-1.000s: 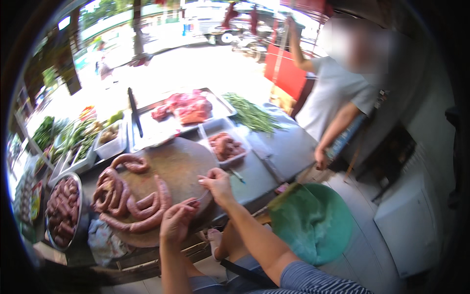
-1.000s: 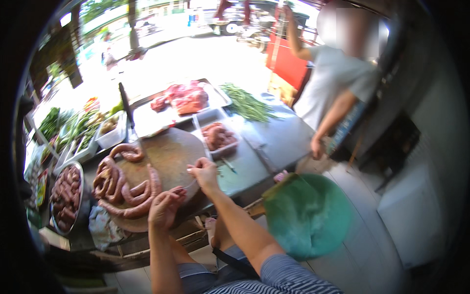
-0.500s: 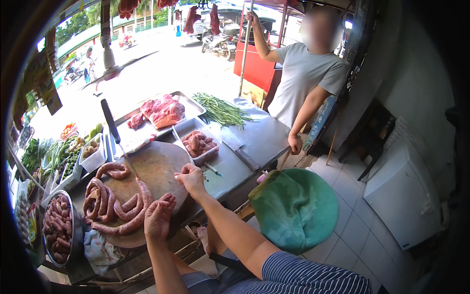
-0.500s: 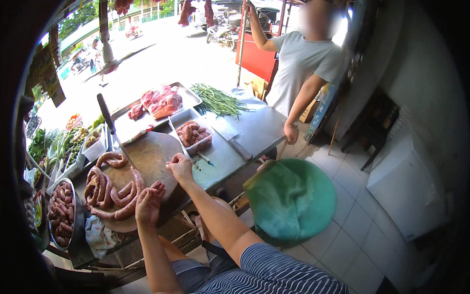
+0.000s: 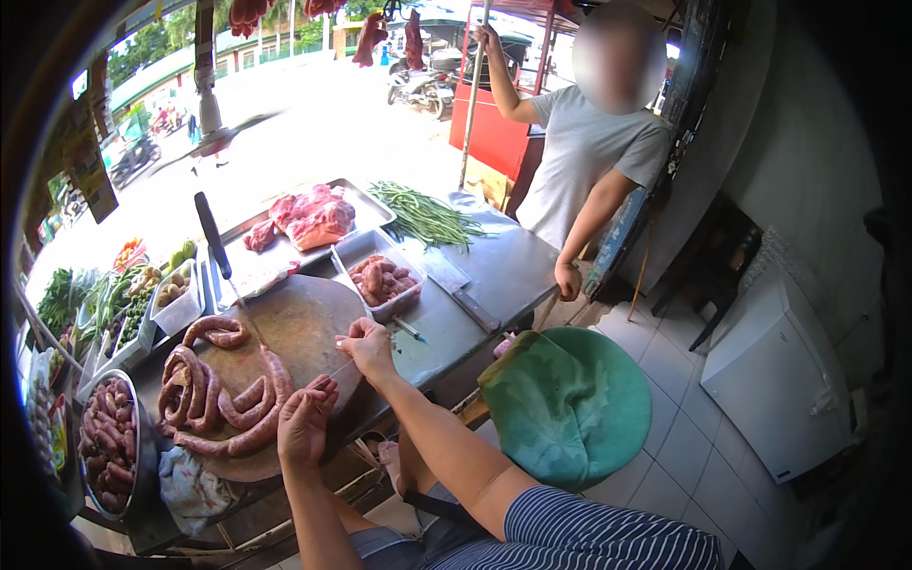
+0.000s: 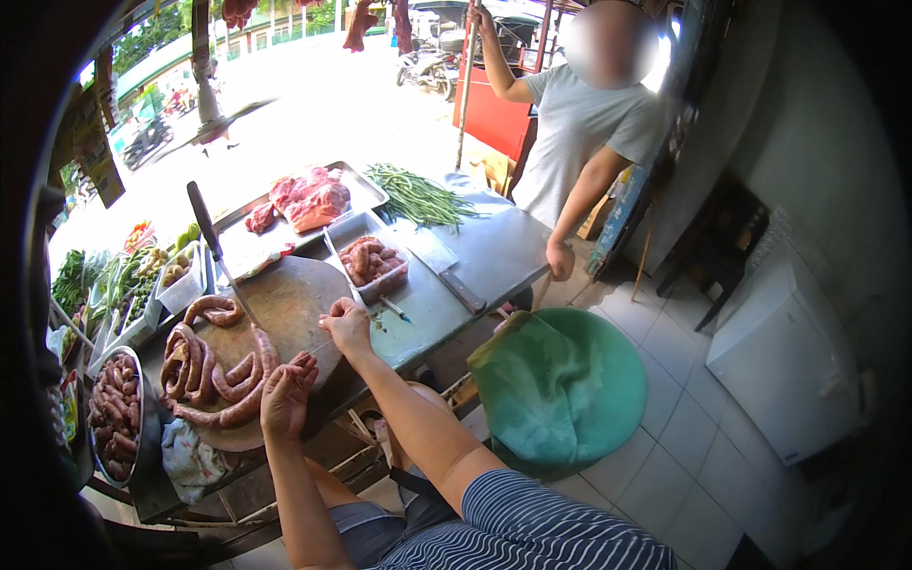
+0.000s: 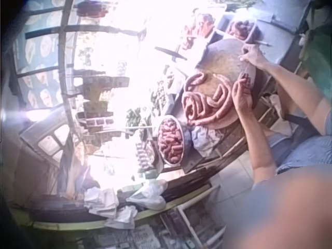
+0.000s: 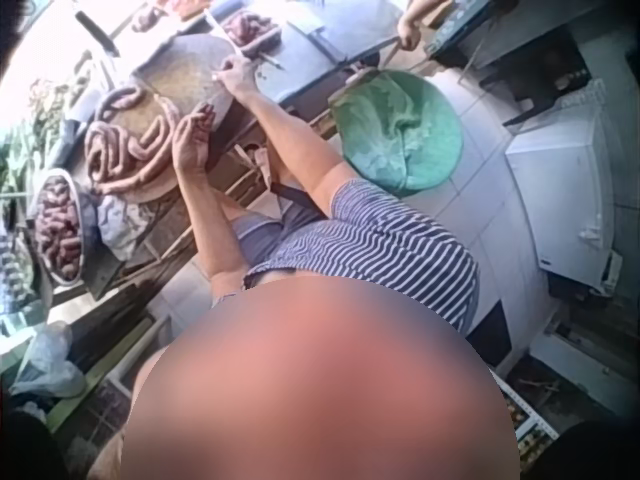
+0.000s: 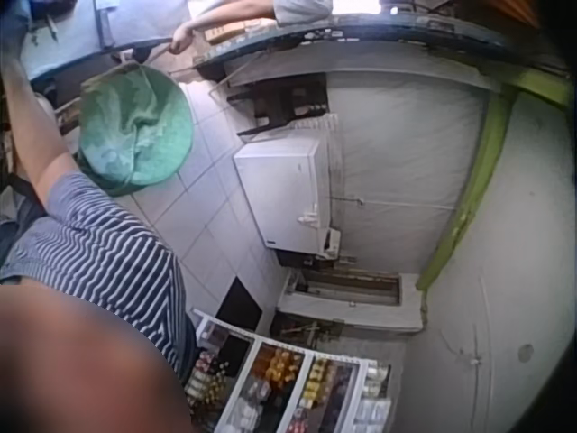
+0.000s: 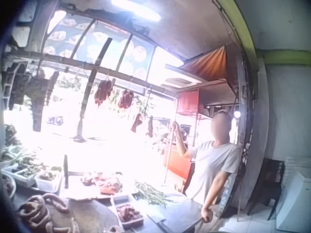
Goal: The person ties off sections of a long sausage coil on a wooden board using string. They repeatedly tie knots, cut the string, and arrange the sausage links on the board.
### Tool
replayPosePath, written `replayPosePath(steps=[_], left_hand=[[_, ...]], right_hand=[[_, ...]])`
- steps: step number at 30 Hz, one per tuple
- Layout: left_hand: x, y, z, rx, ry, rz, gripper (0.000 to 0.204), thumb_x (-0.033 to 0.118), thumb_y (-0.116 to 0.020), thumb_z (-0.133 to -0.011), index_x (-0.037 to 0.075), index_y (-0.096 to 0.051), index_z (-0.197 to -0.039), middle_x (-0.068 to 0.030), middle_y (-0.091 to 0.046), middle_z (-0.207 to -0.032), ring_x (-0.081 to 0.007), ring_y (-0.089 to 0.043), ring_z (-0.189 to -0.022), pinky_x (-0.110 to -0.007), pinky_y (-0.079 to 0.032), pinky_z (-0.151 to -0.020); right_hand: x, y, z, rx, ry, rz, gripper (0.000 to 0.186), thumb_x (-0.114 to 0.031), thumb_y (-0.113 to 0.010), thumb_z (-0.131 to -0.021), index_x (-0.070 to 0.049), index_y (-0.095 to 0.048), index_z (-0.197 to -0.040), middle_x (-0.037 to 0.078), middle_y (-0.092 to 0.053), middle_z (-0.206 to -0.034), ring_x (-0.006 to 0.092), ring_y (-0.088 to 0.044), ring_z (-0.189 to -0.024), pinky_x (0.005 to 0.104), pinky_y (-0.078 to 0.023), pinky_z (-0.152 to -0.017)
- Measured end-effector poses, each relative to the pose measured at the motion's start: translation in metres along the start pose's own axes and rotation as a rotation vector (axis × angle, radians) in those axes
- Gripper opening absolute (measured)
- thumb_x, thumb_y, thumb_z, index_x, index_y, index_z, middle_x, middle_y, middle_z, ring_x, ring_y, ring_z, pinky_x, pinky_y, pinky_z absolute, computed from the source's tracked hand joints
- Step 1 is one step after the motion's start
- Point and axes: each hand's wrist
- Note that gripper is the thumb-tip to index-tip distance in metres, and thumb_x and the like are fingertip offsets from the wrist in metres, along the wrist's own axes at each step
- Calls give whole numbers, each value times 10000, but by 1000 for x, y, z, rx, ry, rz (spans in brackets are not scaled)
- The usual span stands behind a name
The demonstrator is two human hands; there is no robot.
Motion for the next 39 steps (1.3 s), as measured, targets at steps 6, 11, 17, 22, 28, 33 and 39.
replayPosePath(steps=[6, 11, 17, 22, 28, 33, 39], left_hand=[[-2, 4, -1, -8, -9, 20, 187, 152, -628, -964, -33, -659, -963, -206, -608, -1272, -327, -593, -1192, -469, -453, -1073], [-4, 7, -1, -43, -34, -51, 182, 161, -617, -972, -16, -659, -966, -188, -587, -1313, -319, -588, -1206, -466, -437, -1083], [-5, 3, 0, 117, -42, 7, 150, 93, -635, -952, -37, -676, -1013, -166, -628, -1199, -295, -633, -1118, -436, -498, -1025], [-8, 6, 3, 51, -56, 45, 137, 89, -630, -956, -17, -674, -1030, -103, -666, -1049, -249, -663, -1000, -408, -529, -961], [-7, 5, 3, 28, -47, 35, 133, 100, -621, -964, -8, -671, -1023, -98, -675, -1009, -243, -674, -923, -401, -548, -913], [-3, 5, 4, -11, 15, 104, 156, 147, -614, -974, 12, -668, -1029, -105, -680, -994, -244, -668, -937, -425, -540, -927], [-5, -6, 5, -10, -120, 129, 179, 186, -618, -976, 39, -685, -1052, -149, -607, -1290, -300, -595, -1175, -442, -492, -1003]], right_hand=[[3, 0, 1, 46, 129, 217, 235, 25, -746, -722, -44, -530, -663, -4, -530, -605, 106, -617, -632, 268, -443, -533], [13, -1, -1, 31, 125, 65, 223, -48, -784, -702, -19, -563, -699, 91, -589, -624, 192, -578, -603, 353, -473, -597], [-1, 0, 6, -5, 33, 67, 195, 19, -740, -725, -24, -550, -719, 77, -611, -663, 186, -726, -796, 312, -516, -640], [-9, 1, 13, 6, 74, 56, 204, 41, -735, -716, -30, -543, -716, 59, -605, -659, 172, -719, -768, 304, -518, -640], [-5, 0, 12, 6, 94, 23, 196, 34, -729, -740, -32, -546, -730, 26, -583, -660, 166, -706, -728, 290, -514, -611], [-23, 7, 16, -140, 63, -86, 166, 17, -717, -815, -24, -616, -940, 4, -605, -798, 112, -666, -817, 226, -507, -687], [-55, 16, 75, -349, 76, -177, 201, -16, -644, -921, -2, -622, -1120, -10, -609, -879, 72, -573, -791, 219, -501, -762]])
Point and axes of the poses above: each hand's wrist, its own z-axis away from the middle knuckle, its own y-axis out of the back of the hand, x = y × z
